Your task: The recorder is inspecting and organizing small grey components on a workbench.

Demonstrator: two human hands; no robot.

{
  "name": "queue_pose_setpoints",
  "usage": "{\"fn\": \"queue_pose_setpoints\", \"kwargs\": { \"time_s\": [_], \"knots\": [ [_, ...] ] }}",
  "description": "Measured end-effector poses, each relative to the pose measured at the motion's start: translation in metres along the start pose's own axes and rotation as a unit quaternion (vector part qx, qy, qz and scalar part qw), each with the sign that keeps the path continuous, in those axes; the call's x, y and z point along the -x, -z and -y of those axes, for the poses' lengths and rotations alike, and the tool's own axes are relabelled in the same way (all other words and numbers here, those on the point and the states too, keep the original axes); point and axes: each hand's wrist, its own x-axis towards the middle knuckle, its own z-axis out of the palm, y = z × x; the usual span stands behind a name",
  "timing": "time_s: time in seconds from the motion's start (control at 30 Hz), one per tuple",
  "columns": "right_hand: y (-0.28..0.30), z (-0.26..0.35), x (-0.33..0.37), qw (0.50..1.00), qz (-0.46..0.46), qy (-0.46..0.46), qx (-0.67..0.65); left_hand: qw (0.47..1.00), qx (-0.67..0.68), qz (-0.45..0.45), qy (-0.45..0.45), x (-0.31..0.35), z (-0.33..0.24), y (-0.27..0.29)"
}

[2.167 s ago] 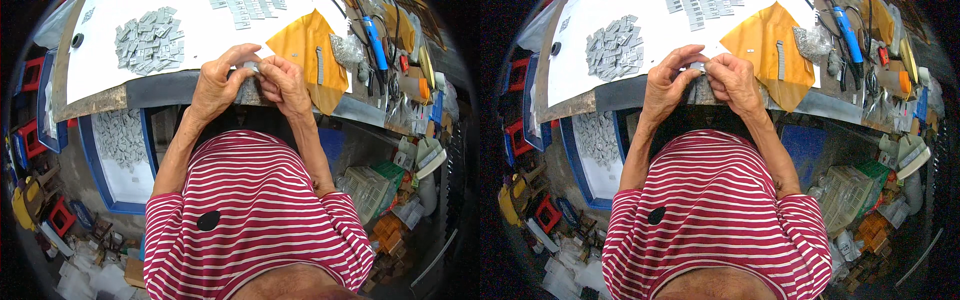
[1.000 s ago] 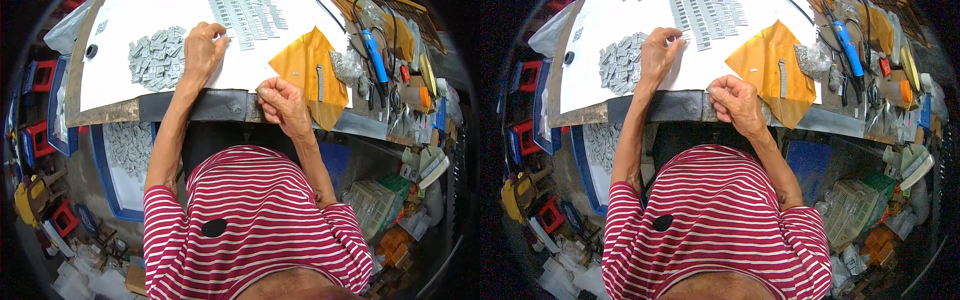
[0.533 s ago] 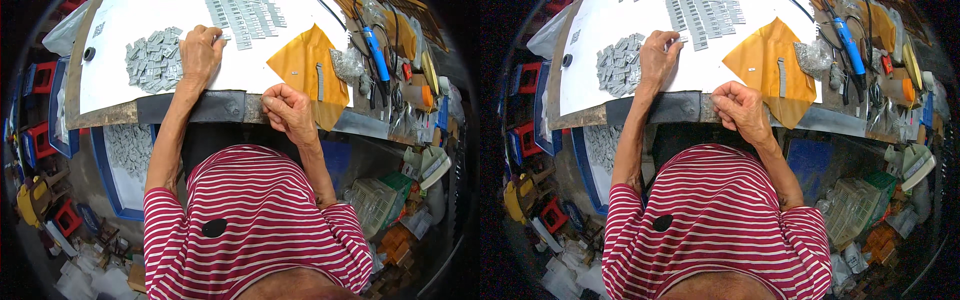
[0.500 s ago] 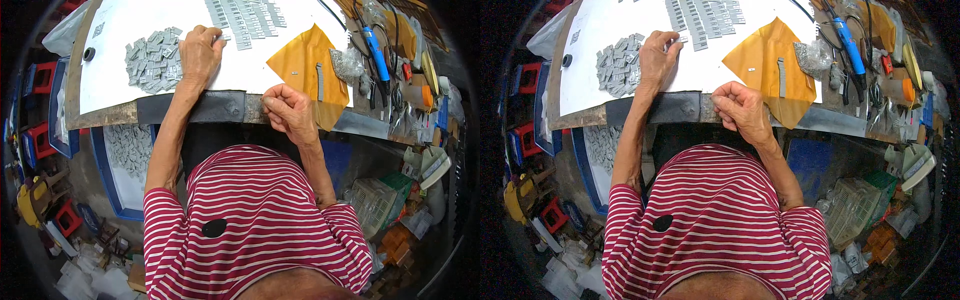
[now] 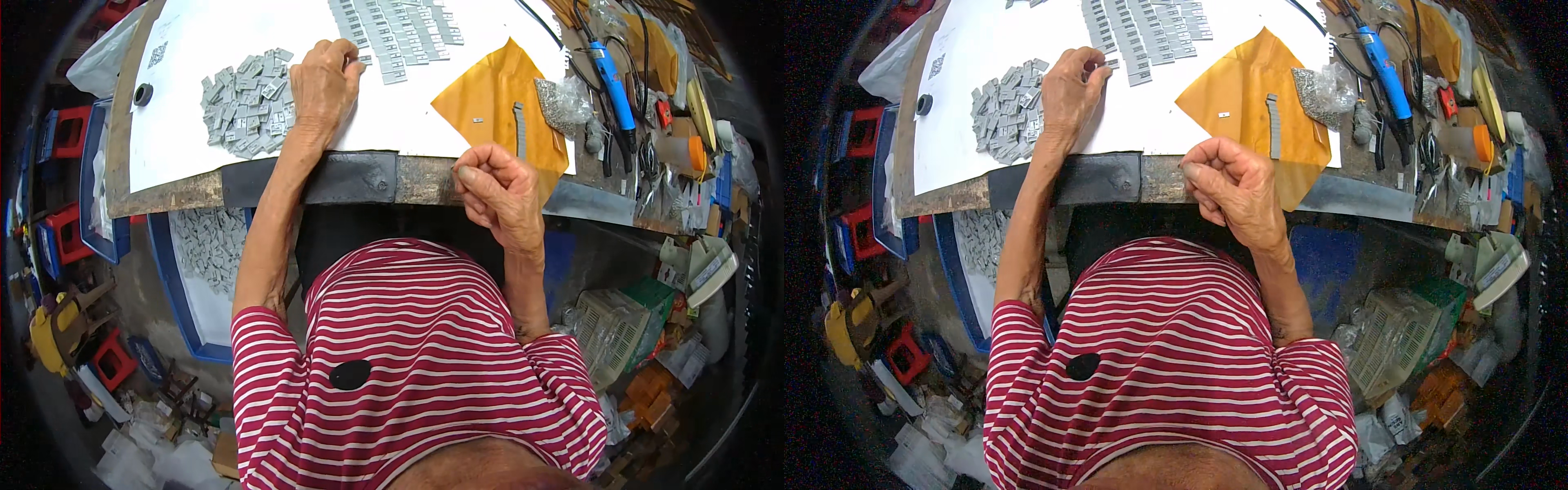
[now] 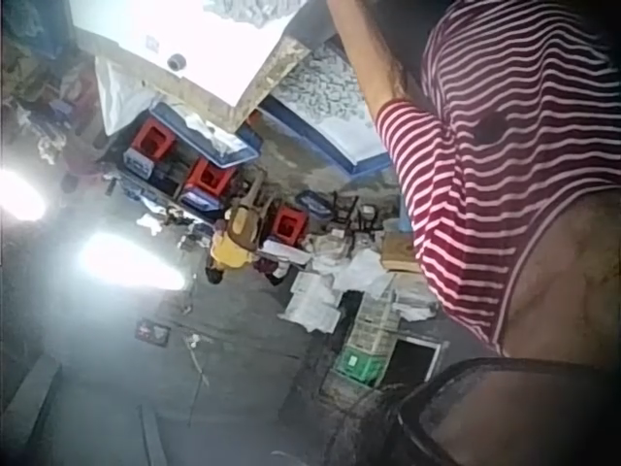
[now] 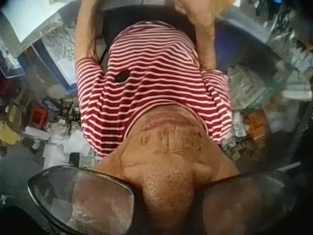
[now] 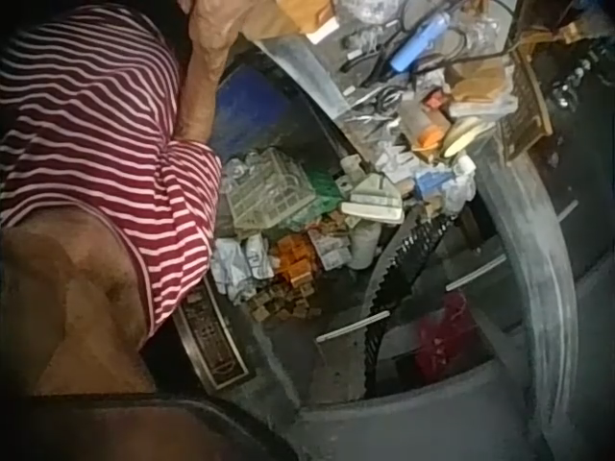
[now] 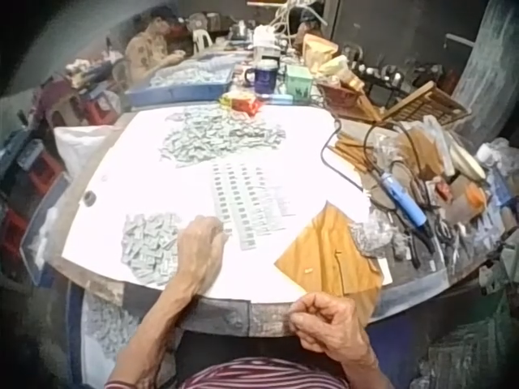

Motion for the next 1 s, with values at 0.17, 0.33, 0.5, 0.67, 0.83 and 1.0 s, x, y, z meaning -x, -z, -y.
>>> {"fn": "queue_pose_setpoints", "kwargs": {
  "time_s": [0.17,0.33,0.5,0.67,0.83,1.0],
  "knots": [
    [0.014,0.015,0.003,0.996,-0.056,0.038,0.057,1.0,0.001,0.001,-0.006,-0.005,0.001,-0.003],
    [0.038,0.023,-0.021,0.969,-0.151,0.101,0.167,0.999,-0.002,-0.03,-0.035,-0.009,0.005,-0.005],
    [0.063,0.008,-0.046,0.897,-0.143,0.161,0.386,0.999,-0.014,-0.002,-0.029,-0.011,0.004,-0.006],
    [0.062,-0.005,-0.053,0.86,-0.097,0.201,0.458,0.999,-0.02,0.003,-0.039,-0.006,0.002,-0.002],
    [0.055,-0.011,-0.056,0.803,-0.102,0.218,0.545,0.998,0.023,-0.034,-0.053,0.0,-0.005,0.006],
    [0.056,-0.014,-0.059,0.789,-0.096,0.226,0.563,0.996,0.064,-0.03,-0.061,0.009,-0.025,0.021]
  ]
}}
